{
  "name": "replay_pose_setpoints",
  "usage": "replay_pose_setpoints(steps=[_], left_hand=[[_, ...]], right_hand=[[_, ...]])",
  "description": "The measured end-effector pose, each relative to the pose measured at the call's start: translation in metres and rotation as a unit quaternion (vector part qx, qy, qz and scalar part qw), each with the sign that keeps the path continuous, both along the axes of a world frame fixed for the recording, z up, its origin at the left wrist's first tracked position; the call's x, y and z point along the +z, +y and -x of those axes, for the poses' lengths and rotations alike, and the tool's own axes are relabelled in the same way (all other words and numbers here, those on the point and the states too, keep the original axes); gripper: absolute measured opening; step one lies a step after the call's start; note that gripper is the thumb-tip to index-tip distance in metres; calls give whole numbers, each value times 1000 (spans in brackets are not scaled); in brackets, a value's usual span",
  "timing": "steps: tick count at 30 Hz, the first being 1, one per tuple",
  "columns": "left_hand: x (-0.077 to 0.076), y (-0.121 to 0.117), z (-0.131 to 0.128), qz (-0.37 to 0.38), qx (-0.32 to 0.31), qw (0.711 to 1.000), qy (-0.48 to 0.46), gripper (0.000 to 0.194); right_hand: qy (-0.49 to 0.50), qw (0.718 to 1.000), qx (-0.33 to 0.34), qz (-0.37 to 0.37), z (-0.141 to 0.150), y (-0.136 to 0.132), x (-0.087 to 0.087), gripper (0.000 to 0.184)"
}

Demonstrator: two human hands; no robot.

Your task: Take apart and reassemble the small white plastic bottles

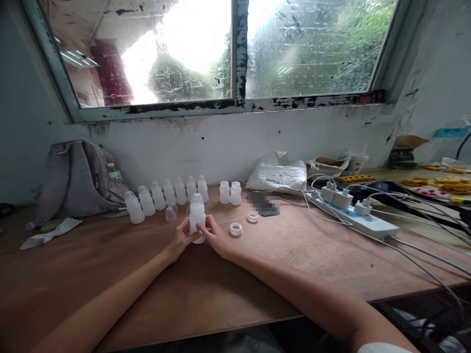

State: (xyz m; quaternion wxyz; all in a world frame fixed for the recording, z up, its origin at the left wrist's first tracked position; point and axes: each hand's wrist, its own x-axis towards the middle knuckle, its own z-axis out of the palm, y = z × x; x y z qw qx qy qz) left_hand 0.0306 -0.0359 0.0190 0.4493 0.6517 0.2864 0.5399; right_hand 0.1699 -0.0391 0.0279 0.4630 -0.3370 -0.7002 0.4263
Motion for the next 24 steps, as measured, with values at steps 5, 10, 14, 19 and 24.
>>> replay_pose_setpoints(steps=[5,10,14,19,24], left_hand=[[3,0,2,26,24,999,-10,43],[6,-4,0,41,29,999,-2,39],[6,-6,-1,76,5,997,-26,57],[3,-4,-2,114,-6,992,-51,52],[-3,2,-2,76,47,994,-56,45]], right_hand=[[33,999,16,17,1,4,-1,33],[69,997,-36,18,-6,9,8,38],[59,994,-85,-42,-19,24,37,42],[-66,996,-38,-36,-31,40,66,36],[-133,990,5,-37,-35,53,78,40]])
